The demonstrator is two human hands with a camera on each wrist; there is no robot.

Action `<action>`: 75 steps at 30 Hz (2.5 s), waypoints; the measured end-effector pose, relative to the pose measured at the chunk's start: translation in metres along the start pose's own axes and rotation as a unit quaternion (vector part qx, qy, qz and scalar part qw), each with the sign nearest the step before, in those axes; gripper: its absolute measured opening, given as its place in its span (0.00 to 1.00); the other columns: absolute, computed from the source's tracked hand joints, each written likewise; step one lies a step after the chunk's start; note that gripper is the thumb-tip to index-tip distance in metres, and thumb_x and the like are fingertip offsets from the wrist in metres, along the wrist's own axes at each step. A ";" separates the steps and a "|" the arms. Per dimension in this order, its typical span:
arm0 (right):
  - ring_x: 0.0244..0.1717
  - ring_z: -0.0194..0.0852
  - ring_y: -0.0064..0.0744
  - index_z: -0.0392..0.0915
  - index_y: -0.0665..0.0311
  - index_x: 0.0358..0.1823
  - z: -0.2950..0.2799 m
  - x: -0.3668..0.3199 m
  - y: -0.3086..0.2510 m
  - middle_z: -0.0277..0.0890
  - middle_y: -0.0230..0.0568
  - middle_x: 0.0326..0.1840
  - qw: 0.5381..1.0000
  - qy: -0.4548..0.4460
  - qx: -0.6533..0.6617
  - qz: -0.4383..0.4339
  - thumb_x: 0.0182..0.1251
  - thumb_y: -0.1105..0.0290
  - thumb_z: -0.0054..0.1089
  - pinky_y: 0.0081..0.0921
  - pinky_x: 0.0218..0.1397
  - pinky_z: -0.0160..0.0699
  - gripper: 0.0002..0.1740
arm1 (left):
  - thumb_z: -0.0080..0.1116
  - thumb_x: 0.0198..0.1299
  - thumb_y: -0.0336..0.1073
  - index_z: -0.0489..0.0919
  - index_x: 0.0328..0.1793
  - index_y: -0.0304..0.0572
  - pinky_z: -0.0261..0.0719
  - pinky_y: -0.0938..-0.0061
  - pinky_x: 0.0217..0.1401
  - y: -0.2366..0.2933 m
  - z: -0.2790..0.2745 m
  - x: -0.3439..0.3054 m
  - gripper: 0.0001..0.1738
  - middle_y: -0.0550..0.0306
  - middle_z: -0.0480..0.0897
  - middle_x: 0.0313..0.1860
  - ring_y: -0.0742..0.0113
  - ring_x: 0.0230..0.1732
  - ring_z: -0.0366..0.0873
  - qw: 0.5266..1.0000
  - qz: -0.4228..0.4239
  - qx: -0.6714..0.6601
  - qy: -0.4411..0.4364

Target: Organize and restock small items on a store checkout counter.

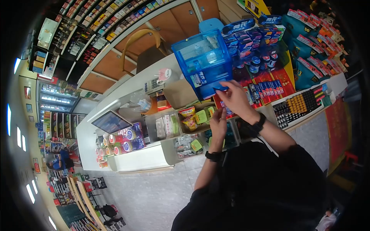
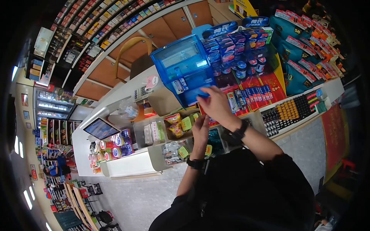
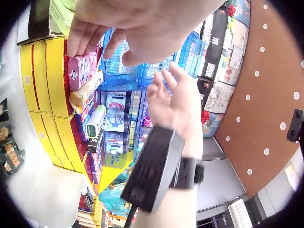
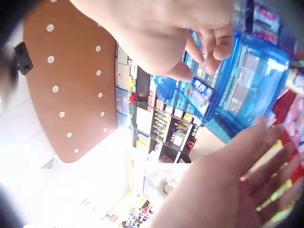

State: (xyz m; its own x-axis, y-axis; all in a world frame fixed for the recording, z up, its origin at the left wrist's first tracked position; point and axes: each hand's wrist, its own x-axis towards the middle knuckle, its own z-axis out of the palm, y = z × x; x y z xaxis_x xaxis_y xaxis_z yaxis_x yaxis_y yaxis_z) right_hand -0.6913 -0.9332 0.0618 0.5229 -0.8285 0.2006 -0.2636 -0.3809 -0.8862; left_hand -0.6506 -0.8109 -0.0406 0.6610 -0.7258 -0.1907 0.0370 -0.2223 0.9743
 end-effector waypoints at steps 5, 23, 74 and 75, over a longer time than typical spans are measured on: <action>0.46 0.81 0.50 0.75 0.70 0.59 0.058 0.043 0.022 0.81 0.52 0.47 0.999 -0.008 0.038 0.029 0.58 0.57 0.70 0.38 0.47 0.80 0.32 | 0.60 0.58 0.38 0.79 0.57 0.32 0.78 0.71 0.50 0.020 -0.009 -0.011 0.22 0.45 0.86 0.41 0.60 0.44 0.85 1.000 0.008 0.029 -0.001; 0.27 0.76 0.20 0.85 0.69 0.43 -0.068 -0.054 0.066 0.82 0.35 0.25 0.977 -0.018 0.106 0.181 0.59 0.62 0.73 0.21 0.29 0.71 0.18 | 0.57 0.68 0.50 0.82 0.51 0.27 0.77 0.70 0.51 -0.020 -0.012 0.005 0.27 0.43 0.86 0.41 0.63 0.44 0.83 0.999 -0.052 0.010 0.000; 0.29 0.77 0.22 0.79 0.72 0.51 0.076 0.052 0.023 0.83 0.40 0.37 0.996 -0.003 0.040 0.077 0.57 0.64 0.75 0.20 0.29 0.73 0.25 | 0.68 0.55 0.44 0.70 0.68 0.32 0.76 0.63 0.62 -0.020 -0.025 -0.031 0.37 0.38 0.80 0.59 0.47 0.61 0.79 0.994 -0.037 0.001 -0.100; 0.30 0.76 0.20 0.83 0.72 0.44 0.077 0.049 0.013 0.82 0.36 0.32 0.996 0.018 0.059 0.067 0.56 0.64 0.76 0.20 0.34 0.72 0.20 | 0.67 0.55 0.41 0.70 0.68 0.32 0.77 0.64 0.61 -0.018 -0.025 -0.031 0.36 0.39 0.81 0.58 0.50 0.60 0.80 0.994 -0.042 -0.020 -0.097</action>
State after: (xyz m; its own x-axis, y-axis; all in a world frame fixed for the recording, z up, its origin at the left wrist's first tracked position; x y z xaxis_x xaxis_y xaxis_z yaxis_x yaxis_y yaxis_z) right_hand -0.6070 -0.9476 0.0281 0.4595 -0.8837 0.0892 -0.2320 -0.2164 -0.9483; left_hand -0.6528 -0.7677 -0.0490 0.4981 -0.8180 -0.2878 0.1187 -0.2645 0.9571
